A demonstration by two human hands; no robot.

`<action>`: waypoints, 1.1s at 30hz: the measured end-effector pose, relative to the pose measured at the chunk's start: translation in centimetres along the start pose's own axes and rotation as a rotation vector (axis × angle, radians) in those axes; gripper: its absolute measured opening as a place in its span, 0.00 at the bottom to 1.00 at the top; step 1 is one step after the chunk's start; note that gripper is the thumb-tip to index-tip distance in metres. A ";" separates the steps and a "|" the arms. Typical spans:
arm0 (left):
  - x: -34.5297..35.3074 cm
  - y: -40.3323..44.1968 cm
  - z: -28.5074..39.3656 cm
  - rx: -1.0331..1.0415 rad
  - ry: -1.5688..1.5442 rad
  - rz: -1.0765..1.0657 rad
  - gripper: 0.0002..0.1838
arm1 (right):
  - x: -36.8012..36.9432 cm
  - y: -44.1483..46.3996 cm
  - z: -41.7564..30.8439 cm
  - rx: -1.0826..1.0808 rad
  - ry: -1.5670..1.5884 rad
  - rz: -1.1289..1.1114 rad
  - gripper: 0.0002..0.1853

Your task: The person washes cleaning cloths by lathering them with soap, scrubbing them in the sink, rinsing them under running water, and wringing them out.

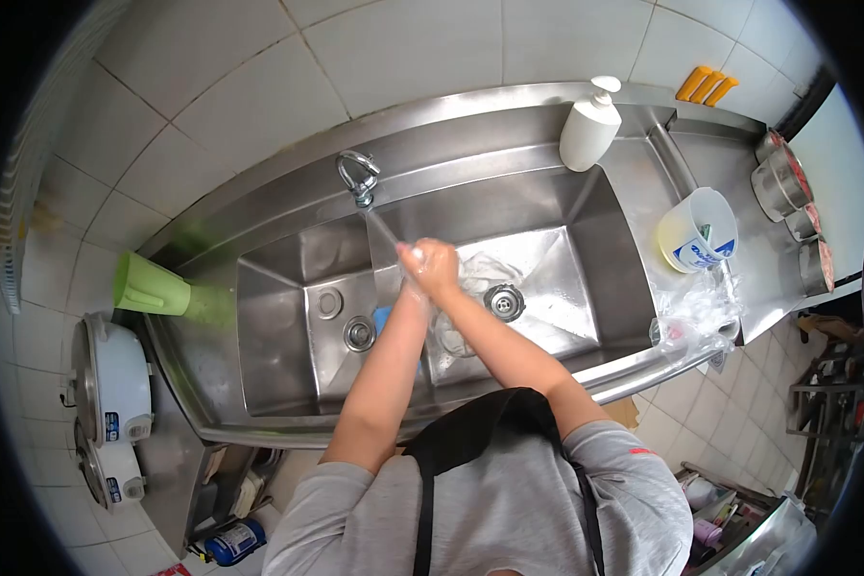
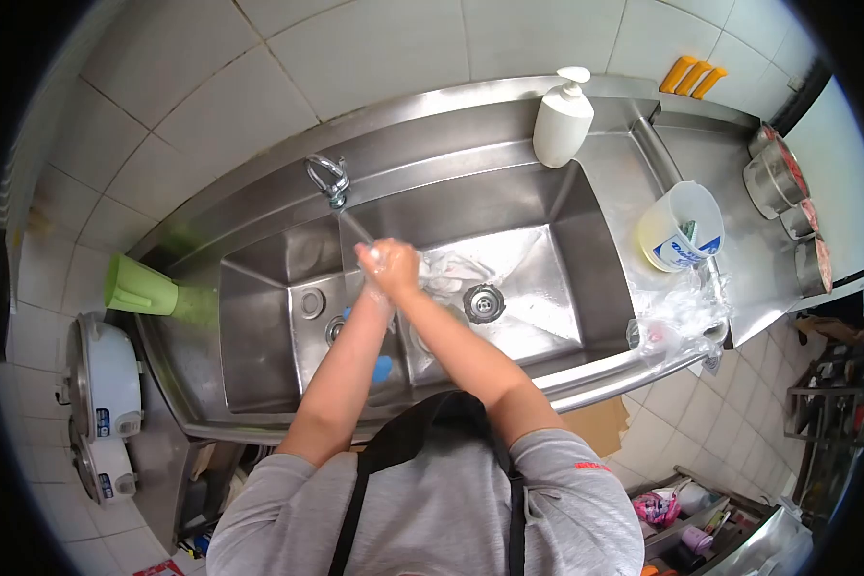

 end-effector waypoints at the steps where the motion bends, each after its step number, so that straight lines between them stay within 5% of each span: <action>1: 0.6 -0.3 -0.9 -0.095 0.146 0.180 0.19 | -1.0 0.9 0.0 0.003 -0.094 0.062 0.15; 3: 5.5 -1.7 -0.2 -0.289 0.448 0.536 0.17 | -3.3 2.5 2.2 0.152 -0.246 0.146 0.18; 4: 5.3 -1.8 -0.2 -0.344 0.466 0.528 0.15 | -2.7 2.0 2.1 0.122 -0.206 0.118 0.17; 5: 3.3 -0.9 -0.5 -0.423 0.328 0.297 0.16 | -2.1 1.6 1.8 0.082 -0.163 0.091 0.16; 7: -2.2 0.5 -0.6 -0.553 0.044 -0.177 0.16 | 0.2 0.6 -1.7 0.009 -0.192 -0.384 0.14; 9: 3.3 -0.3 0.1 -0.277 0.003 -0.116 0.16 | 0.0 0.3 -2.9 -0.071 -0.180 -0.353 0.14; 11: 5.2 -1.1 1.2 -0.354 0.304 0.387 0.16 | -2.3 2.1 -2.3 -0.170 -0.119 0.201 0.14; 15: 13.4 -2.3 8.5 -0.249 0.213 0.192 0.38 | -5.0 5.7 2.9 0.511 0.076 0.048 0.14; 18: 11.5 -2.0 6.3 -0.145 0.230 0.174 0.46 | -5.1 7.1 -0.6 0.209 0.358 -0.033 0.15; 19: 9.2 -1.3 4.5 -0.198 0.164 0.176 0.36 | -4.6 7.2 -0.7 0.160 0.411 -0.110 0.15; 21: 7.6 -0.1 3.5 -0.236 0.527 0.211 0.24 | -3.9 4.7 1.1 0.086 0.508 -0.259 0.15; 22: 8.6 0.3 3.8 -0.279 0.493 0.214 0.20 | -4.0 3.7 2.8 0.210 0.752 -0.250 0.13; 23: 9.4 0.4 4.4 -0.319 0.459 0.219 0.17 | -4.1 2.6 4.7 0.154 0.454 -0.345 0.16; 25: 9.9 0.5 6.4 -0.199 0.414 0.208 0.19 | -4.8 1.3 8.8 0.027 -0.137 -0.510 0.23; 27: 10.8 -0.3 8.1 -0.066 0.169 0.210 0.23 | -5.4 1.5 7.7 0.152 0.111 -0.459 0.25; 30: 8.6 -1.0 6.3 -0.019 0.003 0.396 0.27 | -3.8 2.6 4.1 0.555 1.207 -0.144 0.15; 33: 2.1 0.3 2.3 -0.094 0.152 0.645 0.25 | -0.7 1.9 1.8 0.368 0.603 -0.021 0.11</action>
Point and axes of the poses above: each hand's wrist, its own y-axis towards the middle knuckle, its own x-axis out of the palm, z = x × y, the point moved 7 cm from there along y, towards the middle knuckle, and after that the axes turned 7 degrees about y, right-handed, at the moved point
